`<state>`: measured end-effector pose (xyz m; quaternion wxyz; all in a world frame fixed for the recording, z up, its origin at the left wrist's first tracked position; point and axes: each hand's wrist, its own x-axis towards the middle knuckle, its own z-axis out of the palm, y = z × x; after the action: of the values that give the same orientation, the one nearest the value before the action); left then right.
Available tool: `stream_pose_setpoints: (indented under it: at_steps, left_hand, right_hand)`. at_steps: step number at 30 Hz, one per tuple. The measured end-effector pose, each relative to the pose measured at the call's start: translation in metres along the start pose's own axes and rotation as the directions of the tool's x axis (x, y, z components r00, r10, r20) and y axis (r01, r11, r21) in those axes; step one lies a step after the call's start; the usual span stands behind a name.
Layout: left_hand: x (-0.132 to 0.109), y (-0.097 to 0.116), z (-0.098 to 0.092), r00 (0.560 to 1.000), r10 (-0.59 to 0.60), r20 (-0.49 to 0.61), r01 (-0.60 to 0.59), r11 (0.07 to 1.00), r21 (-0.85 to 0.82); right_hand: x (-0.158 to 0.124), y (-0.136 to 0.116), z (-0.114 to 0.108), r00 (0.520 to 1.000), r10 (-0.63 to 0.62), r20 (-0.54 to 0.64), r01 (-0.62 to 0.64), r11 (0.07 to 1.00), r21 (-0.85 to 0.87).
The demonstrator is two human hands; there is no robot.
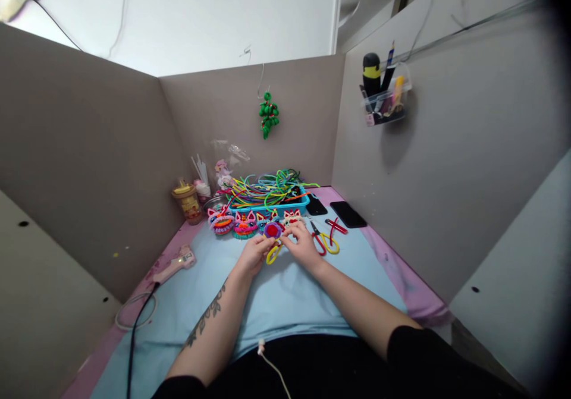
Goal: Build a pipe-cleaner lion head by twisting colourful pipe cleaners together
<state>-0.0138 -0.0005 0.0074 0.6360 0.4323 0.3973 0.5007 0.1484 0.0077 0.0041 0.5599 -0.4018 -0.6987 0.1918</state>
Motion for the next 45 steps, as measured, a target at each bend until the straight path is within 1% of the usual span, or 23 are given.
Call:
stream_pose_setpoints:
  at_steps: [3, 5, 7, 11, 15, 19, 24, 27, 29, 31, 33, 35, 37, 39, 40, 42, 45]
  left_hand:
    - [0.0, -0.001, 0.001, 1.0, -0.004, -0.01, 0.003, 1.0, -0.029]
    - [0.0, -0.002, 0.002, 1.0, 0.006, -0.017, -0.007, 0.999, -0.034]
    - [0.001, -0.004, 0.002, 0.999, 0.022, -0.026, -0.023, 0.999, -0.031]
    - [0.002, -0.006, 0.002, 1.0, 0.021, -0.014, -0.021, 0.999, -0.033]
    - [0.001, -0.006, 0.003, 0.998, 0.055, -0.024, -0.056, 0.998, -0.028]
    - [-0.001, -0.004, 0.005, 0.996, 0.081, -0.043, -0.08, 0.996, 0.028]
    - [-0.002, -0.003, 0.006, 0.994, 0.088, -0.06, -0.083, 0.993, 0.089]
    - [-0.002, -0.003, 0.006, 0.995, 0.088, -0.055, -0.083, 0.992, 0.091]
    - [-0.001, -0.004, 0.006, 0.995, 0.082, -0.06, -0.076, 0.993, 0.093]
    - [-0.001, -0.004, 0.005, 0.996, 0.071, -0.061, -0.065, 0.994, 0.088]
    - [-0.001, -0.004, 0.005, 0.997, 0.058, -0.055, -0.054, 0.996, 0.074]
    - [0.0, -0.004, 0.006, 0.998, 0.049, -0.049, -0.046, 0.997, 0.055]
    - [0.0, -0.004, 0.005, 0.998, 0.05, -0.044, -0.048, 0.998, 0.043]
    - [0.0, -0.003, 0.005, 0.997, 0.057, -0.049, -0.054, 0.997, 0.047]
    - [0.0, -0.003, 0.005, 0.996, 0.058, -0.063, -0.055, 0.997, 0.052]
    - [0.0, -0.002, 0.005, 0.993, 0.051, -0.102, -0.046, 0.997, 0.056]
    - [-0.001, 0.0, 0.006, 0.991, 0.033, -0.13, -0.028, 0.999, 0.043]
  right_hand:
    - [-0.005, -0.004, 0.003, 0.997, -0.075, -0.035, 0.072, 0.994, -0.087]
    - [-0.007, -0.004, 0.007, 0.994, -0.094, -0.052, 0.086, 0.987, -0.138]
    - [-0.008, -0.002, 0.01, 0.994, -0.089, -0.062, 0.079, 0.985, -0.151]
    - [-0.008, 0.005, 0.016, 0.997, -0.046, -0.066, 0.04, 0.995, -0.091]
    - [-0.007, 0.004, 0.015, 0.999, -0.015, -0.044, 0.015, 1.0, -0.015]
    - [-0.006, 0.001, 0.012, 1.0, -0.008, -0.02, 0.009, 0.999, 0.049]
    - [-0.005, 0.005, 0.012, 1.0, 0.008, -0.007, -0.008, 0.998, 0.062]
    - [-0.005, 0.007, 0.014, 0.999, 0.047, -0.027, -0.045, 0.997, 0.068]
    - [-0.005, 0.009, 0.015, 0.994, 0.1, -0.038, -0.096, 0.99, 0.099]
    - [-0.004, 0.011, 0.017, 0.984, 0.178, -0.006, -0.174, 0.969, 0.177]
    - [-0.003, 0.012, 0.018, 0.965, 0.251, 0.077, -0.263, 0.924, 0.277]
    - [-0.001, 0.012, 0.019, 0.946, 0.279, 0.166, -0.321, 0.873, 0.367]
    - [0.0, 0.011, 0.019, 0.938, 0.264, 0.226, -0.34, 0.831, 0.44]
    - [0.0, 0.01, 0.018, 0.938, 0.25, 0.241, -0.339, 0.809, 0.48]
    - [-0.001, 0.009, 0.018, 0.94, 0.246, 0.235, -0.332, 0.813, 0.478]
    - [-0.002, 0.009, 0.017, 0.956, 0.223, 0.189, -0.284, 0.86, 0.424]
    - [-0.005, 0.009, 0.018, 0.989, 0.124, 0.081, -0.14, 0.96, 0.242]
